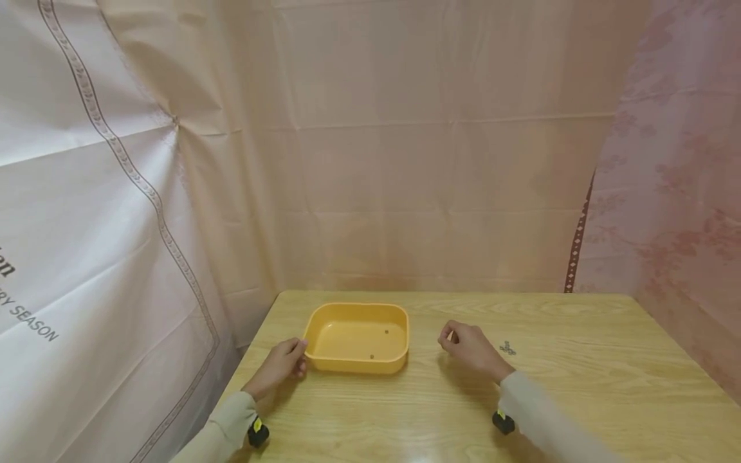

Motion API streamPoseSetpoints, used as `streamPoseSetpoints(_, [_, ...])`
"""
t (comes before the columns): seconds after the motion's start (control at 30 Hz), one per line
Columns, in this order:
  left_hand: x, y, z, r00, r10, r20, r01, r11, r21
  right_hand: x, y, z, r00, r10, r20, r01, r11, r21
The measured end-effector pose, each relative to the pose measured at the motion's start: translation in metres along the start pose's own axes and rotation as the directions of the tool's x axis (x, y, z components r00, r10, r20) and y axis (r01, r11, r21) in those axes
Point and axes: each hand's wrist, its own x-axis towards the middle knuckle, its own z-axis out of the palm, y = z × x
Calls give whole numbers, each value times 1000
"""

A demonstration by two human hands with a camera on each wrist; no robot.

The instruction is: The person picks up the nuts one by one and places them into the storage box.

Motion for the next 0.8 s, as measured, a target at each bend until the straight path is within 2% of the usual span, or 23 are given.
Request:
streamPoseSetpoints(0.33, [-2,4,1,1000,-4,0,4,1000,17,-16,17,-16,997,51,-53,-53,998,-46])
streamPoseSetpoints(0.8, [-1,4,3,1000,-3,23,3,1000,-15,-42,43,-41,978,180,-102,-187,980,-70])
